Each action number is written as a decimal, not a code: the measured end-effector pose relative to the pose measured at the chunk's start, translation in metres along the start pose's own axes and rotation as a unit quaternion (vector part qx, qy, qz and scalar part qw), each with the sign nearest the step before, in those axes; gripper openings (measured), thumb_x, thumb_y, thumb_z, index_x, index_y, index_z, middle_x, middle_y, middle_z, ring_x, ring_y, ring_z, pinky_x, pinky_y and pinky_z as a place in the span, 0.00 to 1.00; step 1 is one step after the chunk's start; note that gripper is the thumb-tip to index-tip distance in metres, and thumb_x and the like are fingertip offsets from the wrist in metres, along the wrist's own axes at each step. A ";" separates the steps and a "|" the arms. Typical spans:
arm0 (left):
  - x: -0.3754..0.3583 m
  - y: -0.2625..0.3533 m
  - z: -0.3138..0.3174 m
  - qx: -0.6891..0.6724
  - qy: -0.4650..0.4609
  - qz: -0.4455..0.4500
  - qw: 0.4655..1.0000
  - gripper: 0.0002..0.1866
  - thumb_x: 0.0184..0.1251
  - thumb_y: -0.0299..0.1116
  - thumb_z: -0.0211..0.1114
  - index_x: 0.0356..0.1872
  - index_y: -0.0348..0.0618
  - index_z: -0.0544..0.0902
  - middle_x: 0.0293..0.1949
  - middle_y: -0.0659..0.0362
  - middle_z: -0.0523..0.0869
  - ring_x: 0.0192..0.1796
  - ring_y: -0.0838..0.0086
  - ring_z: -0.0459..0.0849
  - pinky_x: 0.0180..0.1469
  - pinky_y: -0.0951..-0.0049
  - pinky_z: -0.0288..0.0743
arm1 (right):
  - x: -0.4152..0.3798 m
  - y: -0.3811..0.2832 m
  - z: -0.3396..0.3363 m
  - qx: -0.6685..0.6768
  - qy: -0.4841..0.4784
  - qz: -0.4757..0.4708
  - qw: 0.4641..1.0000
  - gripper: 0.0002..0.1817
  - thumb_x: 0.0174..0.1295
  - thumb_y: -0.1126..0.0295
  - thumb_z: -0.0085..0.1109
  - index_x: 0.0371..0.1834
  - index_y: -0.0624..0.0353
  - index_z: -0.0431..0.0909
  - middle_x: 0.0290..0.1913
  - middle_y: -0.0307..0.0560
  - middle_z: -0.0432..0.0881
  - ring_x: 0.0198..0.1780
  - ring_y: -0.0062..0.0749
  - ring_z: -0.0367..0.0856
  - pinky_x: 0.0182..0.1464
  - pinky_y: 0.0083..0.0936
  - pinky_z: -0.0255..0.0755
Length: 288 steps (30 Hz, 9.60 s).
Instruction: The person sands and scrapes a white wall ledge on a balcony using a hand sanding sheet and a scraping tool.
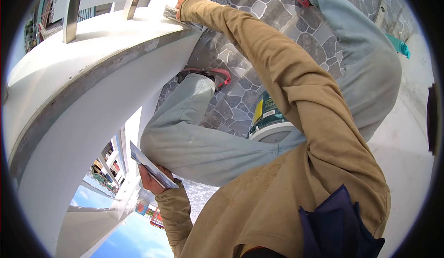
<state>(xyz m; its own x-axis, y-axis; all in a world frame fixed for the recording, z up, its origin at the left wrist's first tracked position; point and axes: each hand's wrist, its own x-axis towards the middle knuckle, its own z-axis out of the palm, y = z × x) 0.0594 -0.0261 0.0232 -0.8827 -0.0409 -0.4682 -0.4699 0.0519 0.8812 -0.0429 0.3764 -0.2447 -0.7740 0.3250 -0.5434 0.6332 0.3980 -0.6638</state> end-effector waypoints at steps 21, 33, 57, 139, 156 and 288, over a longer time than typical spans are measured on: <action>-0.001 0.001 0.004 0.014 0.013 0.020 1.000 0.18 0.77 0.47 0.38 0.31 0.47 0.67 0.13 0.67 0.59 0.10 0.81 0.53 0.11 0.78 0.48 | -0.125 -0.029 -0.136 0.121 0.066 -0.158 0.978 0.24 0.48 0.64 0.56 0.47 0.70 0.77 0.41 0.67 0.81 0.47 0.45 0.83 0.46 0.33 0.77; -0.002 0.008 0.007 -0.013 -0.033 -0.035 0.999 0.21 0.77 0.49 0.37 0.34 0.46 0.70 0.12 0.65 0.62 0.08 0.81 0.53 0.08 0.79 0.50 | 0.004 0.093 0.048 0.413 0.128 -0.126 0.893 0.13 0.55 0.70 0.68 0.44 0.56 0.85 0.30 0.31 0.83 0.30 0.16 0.73 0.33 0.17 0.68; 0.012 0.008 -0.020 -0.042 -0.364 -0.029 0.930 0.24 0.79 0.44 0.31 0.62 0.39 0.66 0.18 0.62 0.64 0.12 0.81 0.58 0.11 0.80 0.55 | 0.016 0.069 0.077 0.356 0.112 -0.107 0.922 0.21 0.53 0.67 0.64 0.53 0.38 0.83 0.33 0.41 0.86 0.34 0.26 0.82 0.40 0.24 0.75; 0.001 0.004 -0.006 0.009 -0.118 0.011 0.993 0.17 0.77 0.44 0.41 0.31 0.47 0.69 0.14 0.66 0.62 0.11 0.82 0.56 0.13 0.78 0.50 | -0.051 0.055 0.046 0.312 0.135 -0.042 0.939 0.20 0.53 0.67 0.61 0.51 0.43 0.83 0.38 0.46 0.87 0.34 0.32 0.84 0.41 0.23 0.76; 0.000 0.005 -0.001 -0.048 -0.071 -0.041 0.995 0.25 0.75 0.52 0.41 0.20 0.49 0.64 0.09 0.65 0.61 0.09 0.80 0.57 0.11 0.76 0.51 | -0.051 0.051 0.040 0.142 0.031 0.112 0.983 0.22 0.51 0.60 0.60 0.53 0.40 0.82 0.49 0.46 0.84 0.50 0.41 0.82 0.57 0.29 0.75; -0.019 0.009 0.035 -0.020 -0.093 -0.012 0.995 0.21 0.76 0.48 0.42 0.22 0.49 0.65 0.10 0.65 0.60 0.08 0.80 0.54 0.08 0.76 0.48 | -0.087 0.015 0.062 0.226 0.336 -0.170 0.898 0.17 0.58 0.71 0.55 0.51 0.50 0.81 0.44 0.55 0.83 0.46 0.48 0.80 0.51 0.33 0.75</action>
<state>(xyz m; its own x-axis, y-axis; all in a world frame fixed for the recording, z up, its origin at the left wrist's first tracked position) 0.0713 0.0100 0.0378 -0.8595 0.1449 -0.4902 -0.4936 0.0140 0.8696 0.0338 0.3010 -0.2388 -0.6526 0.7552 0.0617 0.1779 0.2318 -0.9564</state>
